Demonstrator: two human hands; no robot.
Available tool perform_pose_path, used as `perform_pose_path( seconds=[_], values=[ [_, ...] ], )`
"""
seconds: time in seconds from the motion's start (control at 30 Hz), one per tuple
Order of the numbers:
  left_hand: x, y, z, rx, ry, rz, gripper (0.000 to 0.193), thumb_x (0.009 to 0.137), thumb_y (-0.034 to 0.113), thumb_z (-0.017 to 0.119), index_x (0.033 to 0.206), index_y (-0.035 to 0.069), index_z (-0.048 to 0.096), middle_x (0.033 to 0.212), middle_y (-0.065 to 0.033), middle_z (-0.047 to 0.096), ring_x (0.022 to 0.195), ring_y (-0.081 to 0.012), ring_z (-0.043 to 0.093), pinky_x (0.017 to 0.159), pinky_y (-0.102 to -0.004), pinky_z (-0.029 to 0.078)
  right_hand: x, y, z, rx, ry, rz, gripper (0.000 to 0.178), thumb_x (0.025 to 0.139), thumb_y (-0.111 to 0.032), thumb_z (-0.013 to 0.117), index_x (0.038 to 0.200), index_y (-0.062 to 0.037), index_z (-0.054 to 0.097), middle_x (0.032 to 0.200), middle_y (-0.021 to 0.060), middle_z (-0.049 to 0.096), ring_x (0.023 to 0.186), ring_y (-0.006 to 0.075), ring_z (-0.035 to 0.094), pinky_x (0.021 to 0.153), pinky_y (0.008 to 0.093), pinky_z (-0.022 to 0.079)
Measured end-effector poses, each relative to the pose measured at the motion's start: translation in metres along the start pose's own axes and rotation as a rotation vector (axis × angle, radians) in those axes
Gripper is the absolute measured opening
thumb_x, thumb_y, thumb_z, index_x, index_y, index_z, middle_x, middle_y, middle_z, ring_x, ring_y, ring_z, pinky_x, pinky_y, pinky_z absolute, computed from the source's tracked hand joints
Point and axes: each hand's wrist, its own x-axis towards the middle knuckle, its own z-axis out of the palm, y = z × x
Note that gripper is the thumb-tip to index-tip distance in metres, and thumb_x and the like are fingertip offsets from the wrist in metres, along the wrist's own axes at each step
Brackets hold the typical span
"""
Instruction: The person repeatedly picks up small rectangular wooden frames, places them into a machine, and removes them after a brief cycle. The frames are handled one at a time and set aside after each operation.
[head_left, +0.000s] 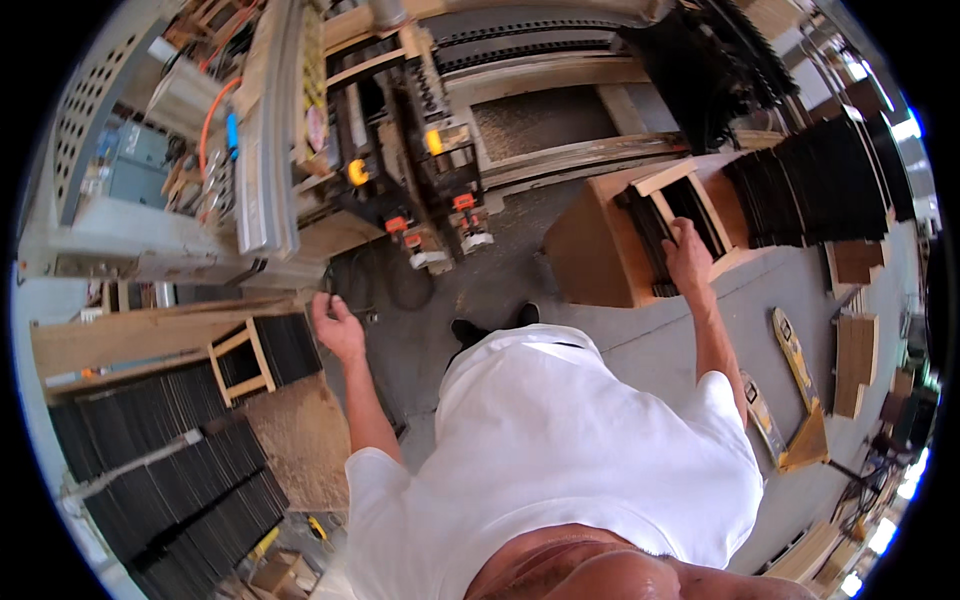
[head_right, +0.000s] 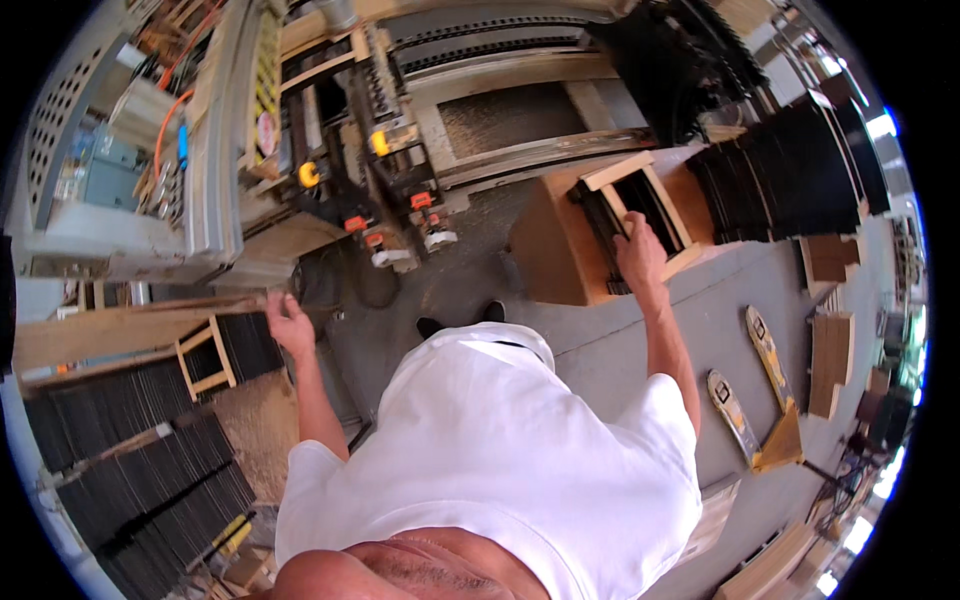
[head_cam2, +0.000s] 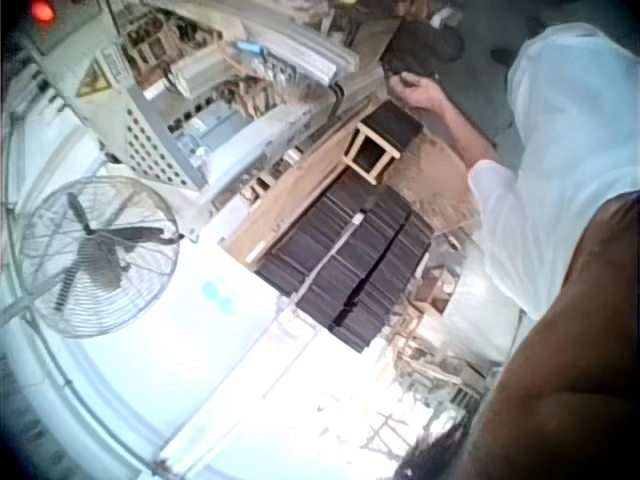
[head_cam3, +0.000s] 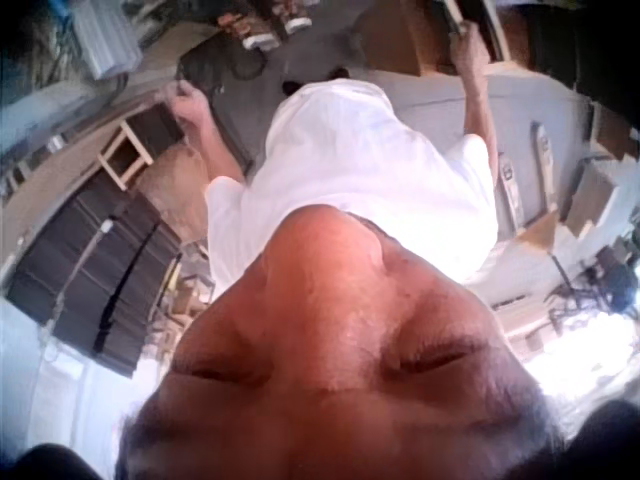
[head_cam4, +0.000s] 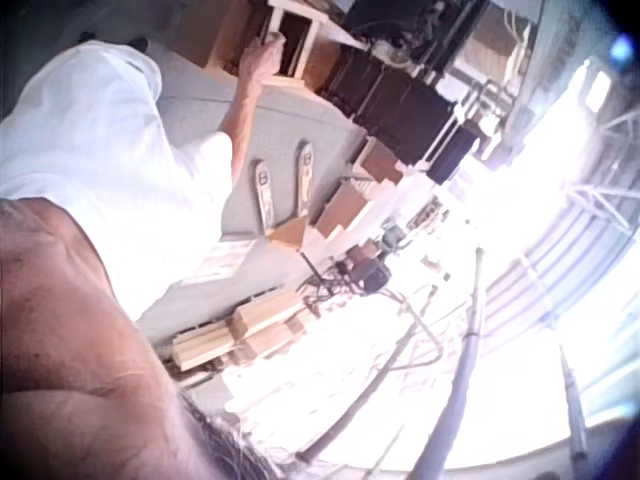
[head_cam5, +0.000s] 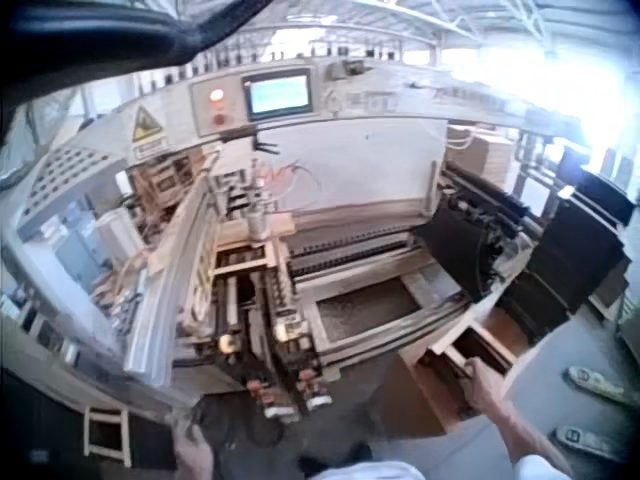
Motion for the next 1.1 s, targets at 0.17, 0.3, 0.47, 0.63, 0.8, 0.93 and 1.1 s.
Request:
perform_pose_path(
  seconds=[0.17, 0.3, 0.47, 0.63, 0.8, 0.93, 1.1],
  values=[
    [-0.019, 0.059, 0.089, -0.407, -0.279, -0.064, 0.03, 0.095, 0.014, 0.059, 0.118, -0.005, 0.06, 0.109, -0.0136, 0.068, 0.1, -0.0194, 0.065, 0.089, -0.0309, 0.05, -0.005, 0.02, 0.005, 0.18, 0.059, 0.038, 0.037, 0.079, -0.018, 0.073, 0.112, -0.01, 0.059, 0.103, 0.0155, 0.066, 0.097, 0.0368, 0.062, 0.081, 0.0455, 0.05],
    [0.018, 0.093, 0.128, -0.337, -0.337, 0.067, 0.033, 0.097, 0.02, 0.058, 0.119, -0.004, 0.06, 0.111, -0.0149, 0.068, 0.097, -0.0196, 0.064, 0.089, -0.0308, 0.05, 0.002, 0.023, 0.003, 0.208, 0.09, -0.003, 0.027, 0.079, -0.018, 0.07, 0.104, -0.0115, 0.062, 0.094, 0.0131, 0.066, 0.096, 0.0352, 0.061, 0.082, 0.0455, 0.049],
    [0.086, 0.114, 0.18, -0.744, -0.479, -0.348, 0.038, 0.098, 0.022, 0.056, 0.129, -0.001, 0.054, 0.121, -0.0149, 0.063, 0.11, -0.0241, 0.062, 0.097, -0.0363, 0.047, 0.002, 0.03, -0.003, 0.274, 0.243, -0.043, 0.022, 0.08, -0.011, 0.064, 0.102, -0.01, 0.063, 0.095, 0.0139, 0.066, 0.097, 0.0351, 0.06, 0.084, 0.0456, 0.048],
    [0.158, 0.143, 0.244, -0.981, -0.615, -0.547, 0.038, 0.099, 0.018, 0.046, 0.134, 0.002, 0.047, 0.135, -0.0184, 0.054, 0.123, -0.0307, 0.053, 0.102, -0.0439, 0.045, 0.002, 0.019, -0.018, 0.269, 0.349, -0.045, 0.026, 0.078, -0.007, 0.069, 0.103, -0.0093, 0.064, 0.097, 0.0132, 0.065, 0.096, 0.0352, 0.059, 0.084, 0.0444, 0.047],
    [0.237, 0.142, 0.288, -1.228, -0.575, -0.68, 0.058, 0.095, 0.04, 0.059, 0.14, 0.007, 0.044, 0.142, -0.0172, 0.047, 0.124, -0.0316, 0.05, 0.103, -0.0443, 0.042, 0.011, -0.037, -0.052, 0.391, 0.347, -0.065, 0.024, 0.08, -0.005, 0.068, 0.104, -0.0084, 0.065, 0.093, 0.0126, 0.065, 0.083, 0.0313, 0.061, 0.072, 0.0398, 0.049],
    [0.289, 0.169, 0.311, -1.216, -0.429, -0.816, 0.088, 0.091, 0.057, 0.057, 0.15, 0.002, 0.023, 0.152, -0.021, 0.031, 0.14, -0.0369, 0.03, 0.114, -0.047, 0.027, 0.018, -0.076, -0.059, 0.424, 0.319, -0.056, 0.025, 0.08, -0.001, 0.07, 0.104, -0.0071, 0.065, 0.087, 0.0102, 0.063, 0.078, 0.0256, 0.061, 0.068, 0.0339, 0.049],
    [0.324, 0.18, 0.339, -1.435, -0.316, -0.874, 0.078, 0.092, 0.047, 0.061, 0.148, 0.003, 0.028, 0.148, -0.021, 0.031, 0.139, -0.0366, 0.031, 0.113, -0.0496, 0.031, 0.041, -0.115, -0.053, 0.452, 0.266, -0.091, 0.028, 0.077, 0.0, 0.072, 0.103, -0.0079, 0.065, 0.087, 0.0095, 0.062, 0.078, 0.0243, 0.061, 0.066, 0.0331, 0.05]
  ],
)
